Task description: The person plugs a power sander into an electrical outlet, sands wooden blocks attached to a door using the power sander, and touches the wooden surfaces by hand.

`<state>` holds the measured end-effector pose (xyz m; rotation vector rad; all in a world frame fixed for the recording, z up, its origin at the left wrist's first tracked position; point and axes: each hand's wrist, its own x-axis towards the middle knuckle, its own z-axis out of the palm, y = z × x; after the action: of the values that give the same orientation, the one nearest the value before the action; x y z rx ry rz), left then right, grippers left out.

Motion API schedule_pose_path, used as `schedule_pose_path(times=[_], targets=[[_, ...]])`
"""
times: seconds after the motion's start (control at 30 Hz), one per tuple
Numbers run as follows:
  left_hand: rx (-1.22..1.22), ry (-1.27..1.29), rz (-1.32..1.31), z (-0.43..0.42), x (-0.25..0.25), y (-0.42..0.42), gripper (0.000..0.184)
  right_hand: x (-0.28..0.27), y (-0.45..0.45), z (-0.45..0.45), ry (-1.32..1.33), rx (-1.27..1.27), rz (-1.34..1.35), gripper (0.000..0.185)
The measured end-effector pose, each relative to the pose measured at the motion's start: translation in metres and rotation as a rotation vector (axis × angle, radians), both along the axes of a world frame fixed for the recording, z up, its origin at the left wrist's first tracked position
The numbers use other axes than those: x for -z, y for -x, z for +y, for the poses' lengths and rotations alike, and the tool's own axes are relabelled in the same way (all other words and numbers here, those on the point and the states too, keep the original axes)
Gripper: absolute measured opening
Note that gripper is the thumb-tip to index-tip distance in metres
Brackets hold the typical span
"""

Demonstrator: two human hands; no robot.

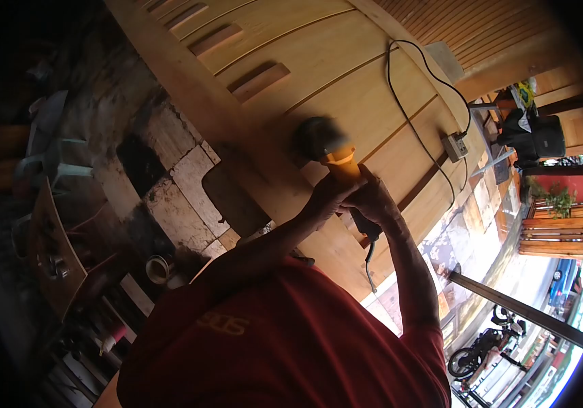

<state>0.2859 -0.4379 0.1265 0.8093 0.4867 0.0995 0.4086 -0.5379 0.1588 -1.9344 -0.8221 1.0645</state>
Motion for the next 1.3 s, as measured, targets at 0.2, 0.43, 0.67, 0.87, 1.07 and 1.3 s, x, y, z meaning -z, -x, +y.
schedule_pose_path(times=[0.2,0.43,0.67,0.87,1.07,1.3], targets=[[-0.073,-0.008,-0.021,-0.012,0.003,0.010,0.059,-0.001,0.010,-0.006,-0.030,-0.067,-0.078,0.072],[-0.186,-0.147,0.042,-0.027,0.026,0.051,0.061,-0.001,0.037,-0.006,0.026,-0.204,-0.192,0.075],[-0.129,-0.080,-0.005,-0.021,0.023,0.028,0.058,-0.015,0.024,-0.001,0.089,-0.103,-0.107,0.072],[-0.119,-0.156,0.002,-0.022,0.017,0.030,0.060,-0.020,0.025,-0.002,0.136,-0.183,-0.223,0.071],[-0.109,-0.071,-0.017,-0.016,0.023,-0.007,0.069,-0.006,-0.011,-0.003,0.128,-0.085,-0.168,0.066],[-0.022,0.023,-0.001,0.002,0.016,-0.057,0.069,-0.004,-0.049,0.007,0.004,0.028,-0.037,0.065]])
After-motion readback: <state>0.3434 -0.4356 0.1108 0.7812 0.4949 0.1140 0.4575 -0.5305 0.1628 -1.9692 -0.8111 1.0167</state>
